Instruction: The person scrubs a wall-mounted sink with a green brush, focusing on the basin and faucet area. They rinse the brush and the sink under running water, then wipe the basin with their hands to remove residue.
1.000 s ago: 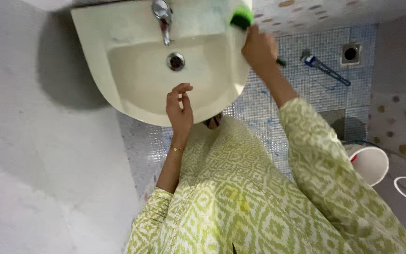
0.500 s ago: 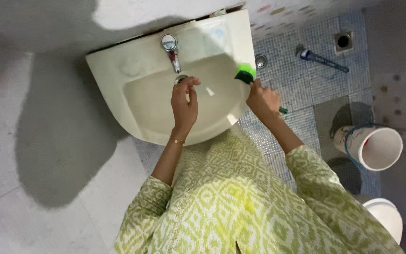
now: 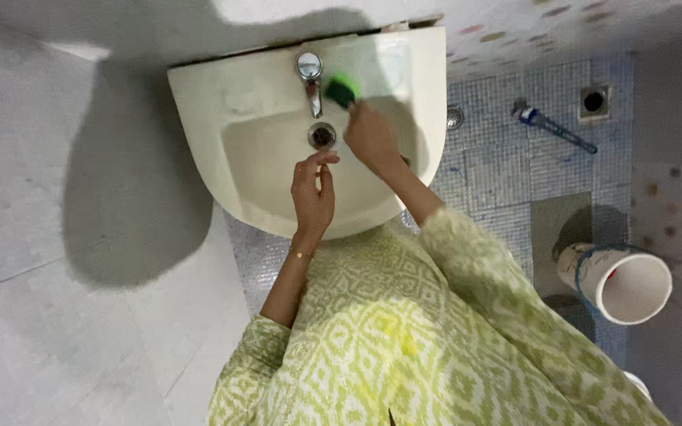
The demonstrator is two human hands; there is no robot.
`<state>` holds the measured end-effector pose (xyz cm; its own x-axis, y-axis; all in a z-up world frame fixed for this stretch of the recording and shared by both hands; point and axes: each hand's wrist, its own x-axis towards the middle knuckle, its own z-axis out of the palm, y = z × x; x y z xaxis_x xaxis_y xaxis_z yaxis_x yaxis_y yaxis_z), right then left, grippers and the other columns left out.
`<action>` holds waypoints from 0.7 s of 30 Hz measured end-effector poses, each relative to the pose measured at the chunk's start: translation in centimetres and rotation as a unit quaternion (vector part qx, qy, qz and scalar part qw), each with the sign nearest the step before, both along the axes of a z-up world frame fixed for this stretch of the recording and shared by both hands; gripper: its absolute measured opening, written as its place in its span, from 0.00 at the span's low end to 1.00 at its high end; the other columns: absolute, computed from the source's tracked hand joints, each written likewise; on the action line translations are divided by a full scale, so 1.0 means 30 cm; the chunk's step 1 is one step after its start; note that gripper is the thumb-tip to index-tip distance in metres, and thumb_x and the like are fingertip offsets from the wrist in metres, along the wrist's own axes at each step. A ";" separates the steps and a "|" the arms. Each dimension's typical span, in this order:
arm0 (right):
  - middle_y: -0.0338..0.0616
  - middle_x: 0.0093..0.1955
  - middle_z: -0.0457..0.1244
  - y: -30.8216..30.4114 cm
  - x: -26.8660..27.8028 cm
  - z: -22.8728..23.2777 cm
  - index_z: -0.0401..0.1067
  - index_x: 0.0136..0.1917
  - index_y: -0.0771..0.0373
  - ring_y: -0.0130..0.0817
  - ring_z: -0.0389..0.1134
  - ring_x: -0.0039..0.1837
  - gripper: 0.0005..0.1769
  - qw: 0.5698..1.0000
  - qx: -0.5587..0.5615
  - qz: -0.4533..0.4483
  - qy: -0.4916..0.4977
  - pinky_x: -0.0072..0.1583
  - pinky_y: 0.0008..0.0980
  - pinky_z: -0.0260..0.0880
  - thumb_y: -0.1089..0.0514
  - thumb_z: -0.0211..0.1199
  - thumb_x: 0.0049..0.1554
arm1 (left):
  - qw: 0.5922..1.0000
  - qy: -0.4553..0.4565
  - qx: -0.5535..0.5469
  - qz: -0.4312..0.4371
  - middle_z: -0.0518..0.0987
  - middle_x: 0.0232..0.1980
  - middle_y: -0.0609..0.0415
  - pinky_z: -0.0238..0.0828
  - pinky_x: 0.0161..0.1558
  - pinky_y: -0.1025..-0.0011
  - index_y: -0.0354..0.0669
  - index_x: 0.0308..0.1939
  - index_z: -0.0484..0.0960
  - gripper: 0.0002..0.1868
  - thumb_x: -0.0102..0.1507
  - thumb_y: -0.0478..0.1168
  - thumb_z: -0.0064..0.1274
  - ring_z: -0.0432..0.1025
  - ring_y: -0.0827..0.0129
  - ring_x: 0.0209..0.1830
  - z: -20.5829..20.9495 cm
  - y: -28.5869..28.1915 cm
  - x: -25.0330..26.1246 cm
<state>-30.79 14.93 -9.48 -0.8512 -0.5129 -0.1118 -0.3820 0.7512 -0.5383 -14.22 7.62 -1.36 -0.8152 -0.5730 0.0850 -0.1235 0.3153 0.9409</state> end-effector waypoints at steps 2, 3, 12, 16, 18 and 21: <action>0.48 0.37 0.65 0.145 -0.002 0.057 0.64 0.43 0.61 0.42 0.71 0.39 0.13 0.951 -0.052 0.042 0.301 0.45 0.43 0.74 0.57 0.49 0.70 | 0.999 -0.015 -0.027 0.011 0.83 0.53 0.57 0.72 0.48 0.68 0.42 0.56 0.80 0.18 0.67 0.23 0.45 0.72 0.66 0.51 0.002 0.008 -0.002; 0.51 0.34 0.66 0.227 -0.059 0.090 0.65 0.49 0.66 0.45 0.70 0.34 0.09 0.991 0.038 0.016 0.129 0.37 0.43 0.71 0.57 0.50 0.66 | 0.999 -0.021 -0.025 0.018 0.83 0.53 0.57 0.72 0.48 0.69 0.42 0.56 0.80 0.17 0.67 0.23 0.46 0.72 0.66 0.51 -0.002 0.011 -0.009; 0.59 0.31 0.66 -0.036 -0.167 -0.055 0.68 0.52 0.71 0.53 0.71 0.32 0.14 0.991 0.081 0.020 0.103 0.34 0.47 0.73 0.56 0.52 0.64 | 0.997 -0.020 0.000 0.073 0.83 0.54 0.57 0.74 0.49 0.71 0.43 0.57 0.79 0.18 0.68 0.23 0.44 0.72 0.68 0.52 0.000 0.029 0.015; 0.61 0.32 0.66 -0.032 -0.164 -0.051 0.68 0.53 0.72 0.54 0.71 0.34 0.14 0.993 0.059 0.092 0.050 0.37 0.48 0.73 0.57 0.51 0.69 | 0.996 -0.028 -0.005 0.088 0.82 0.54 0.58 0.75 0.49 0.72 0.44 0.58 0.79 0.18 0.68 0.24 0.44 0.74 0.70 0.54 -0.003 0.013 0.030; 0.60 0.34 0.67 0.075 -0.171 -0.009 0.67 0.56 0.71 0.53 0.72 0.34 0.14 0.987 0.135 0.077 0.032 0.35 0.49 0.71 0.56 0.51 0.67 | 0.995 -0.028 -0.005 0.091 0.82 0.54 0.58 0.74 0.48 0.72 0.44 0.58 0.79 0.17 0.69 0.24 0.44 0.75 0.70 0.54 -0.005 0.006 0.030; 0.57 0.36 0.68 0.299 -0.272 0.049 0.67 0.56 0.69 0.52 0.72 0.36 0.14 0.981 0.181 0.025 0.061 0.35 0.51 0.71 0.59 0.54 0.60 | 0.995 -0.029 -0.003 0.094 0.83 0.53 0.58 0.73 0.47 0.71 0.44 0.57 0.78 0.17 0.69 0.24 0.44 0.75 0.70 0.53 -0.011 0.000 0.022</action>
<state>-38.94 23.91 -8.01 -0.8447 -0.4991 -0.1935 -0.4675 0.8639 -0.1875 -13.57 7.63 -1.69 -0.6976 -0.7151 0.0450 -0.2338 0.2866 0.9291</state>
